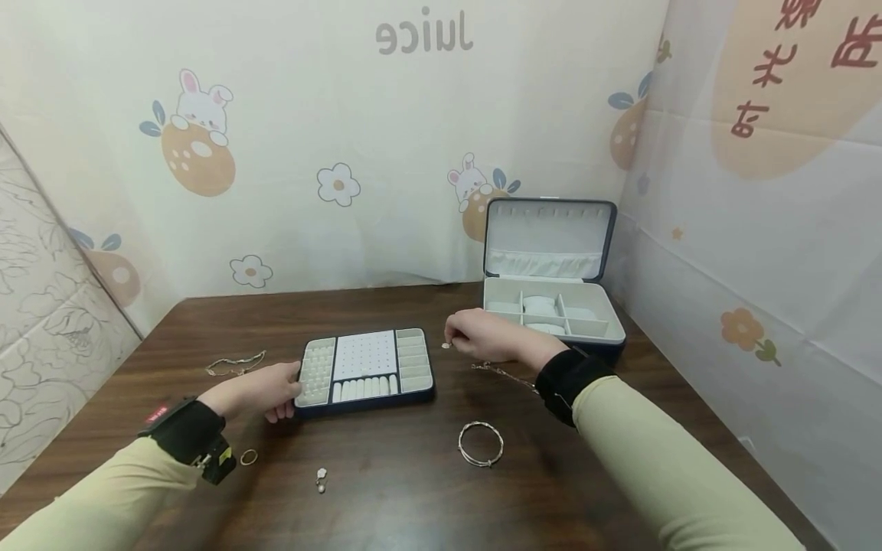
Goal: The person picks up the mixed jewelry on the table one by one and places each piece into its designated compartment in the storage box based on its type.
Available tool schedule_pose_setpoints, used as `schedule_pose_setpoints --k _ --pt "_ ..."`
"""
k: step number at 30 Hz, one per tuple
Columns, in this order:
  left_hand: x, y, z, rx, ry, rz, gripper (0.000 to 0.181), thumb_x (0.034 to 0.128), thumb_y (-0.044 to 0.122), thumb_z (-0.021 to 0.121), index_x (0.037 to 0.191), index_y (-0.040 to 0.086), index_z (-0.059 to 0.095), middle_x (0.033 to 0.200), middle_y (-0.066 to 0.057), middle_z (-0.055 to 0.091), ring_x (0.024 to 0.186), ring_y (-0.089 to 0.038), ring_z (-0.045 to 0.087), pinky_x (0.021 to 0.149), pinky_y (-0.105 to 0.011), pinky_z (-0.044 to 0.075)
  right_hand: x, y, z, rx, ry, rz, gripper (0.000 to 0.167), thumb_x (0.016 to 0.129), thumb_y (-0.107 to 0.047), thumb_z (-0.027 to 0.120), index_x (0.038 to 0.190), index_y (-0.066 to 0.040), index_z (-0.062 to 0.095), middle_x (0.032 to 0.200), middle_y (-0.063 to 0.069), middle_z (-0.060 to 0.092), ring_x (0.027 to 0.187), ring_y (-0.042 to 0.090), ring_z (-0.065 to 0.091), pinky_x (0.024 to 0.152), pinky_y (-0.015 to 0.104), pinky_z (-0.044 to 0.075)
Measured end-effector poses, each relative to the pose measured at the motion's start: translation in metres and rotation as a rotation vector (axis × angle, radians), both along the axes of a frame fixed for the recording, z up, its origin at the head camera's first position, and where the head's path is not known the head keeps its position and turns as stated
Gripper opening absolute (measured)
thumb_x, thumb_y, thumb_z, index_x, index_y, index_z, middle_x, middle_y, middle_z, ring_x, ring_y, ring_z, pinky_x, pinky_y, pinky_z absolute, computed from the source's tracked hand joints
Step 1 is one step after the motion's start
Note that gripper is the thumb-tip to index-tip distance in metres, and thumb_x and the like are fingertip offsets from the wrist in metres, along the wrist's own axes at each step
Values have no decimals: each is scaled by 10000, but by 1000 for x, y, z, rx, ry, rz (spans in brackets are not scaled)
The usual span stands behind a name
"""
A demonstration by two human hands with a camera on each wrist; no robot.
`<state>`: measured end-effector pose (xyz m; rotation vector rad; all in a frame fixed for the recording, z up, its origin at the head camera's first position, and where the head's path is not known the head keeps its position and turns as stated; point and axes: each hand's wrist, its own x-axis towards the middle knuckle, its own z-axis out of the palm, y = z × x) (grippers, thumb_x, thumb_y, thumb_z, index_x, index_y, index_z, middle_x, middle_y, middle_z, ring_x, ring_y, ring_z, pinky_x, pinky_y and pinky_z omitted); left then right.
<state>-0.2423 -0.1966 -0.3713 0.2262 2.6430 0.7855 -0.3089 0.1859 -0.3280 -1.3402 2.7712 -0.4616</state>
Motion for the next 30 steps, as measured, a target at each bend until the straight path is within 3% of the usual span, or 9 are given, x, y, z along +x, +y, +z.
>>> schedule_pose_setpoints --k 5,10,16,20,25,30 --pt "-2 0 1 3 4 -3 58 985 50 458 973 10 498 694 -114 647 554 -189 593 534 -334 560 -3 0 3 -30 -17 -14 145 976 3 568 960 -108 660 951 -16 654 841 107 581 798 355 514" --pt "-2 1 2 4 0 3 69 983 51 461 1000 0 504 696 -115 648 557 -192 594 537 -337 560 -4 -1 7 -39 -102 -76 137 996 -34 551 1015 -109 665 959 -21 659 786 111 561 747 334 490" --pt "0 1 0 9 -9 16 70 990 52 463 1007 1 506 702 -119 647 563 -194 586 537 -332 553 -4 -4 11 -55 -175 -94 152 1008 -56 527 1040 -121 661 850 -31 618 699 111 558 684 318 499" --pt "1 1 0 11 -32 22 76 1006 61 466 1018 0 508 721 -128 650 584 -202 587 549 -333 551 -5 -8 11 -66 -170 -93 139 1004 -62 553 1047 -106 677 849 -27 633 720 115 561 697 318 497" --pt "-1 1 1 6 -20 20 78 1008 68 465 1015 4 510 719 -122 648 587 -202 590 552 -337 556 -7 -15 15 -60 -113 -94 113 988 -64 607 1038 -120 693 974 -19 663 821 126 567 764 328 493" --pt "-1 1 1 13 -5 12 69 993 57 461 1008 10 508 694 -115 647 555 -189 590 534 -336 557 -6 -23 19 -65 -83 -47 103 970 -40 632 1014 -102 702 957 -21 648 857 130 578 795 330 506"
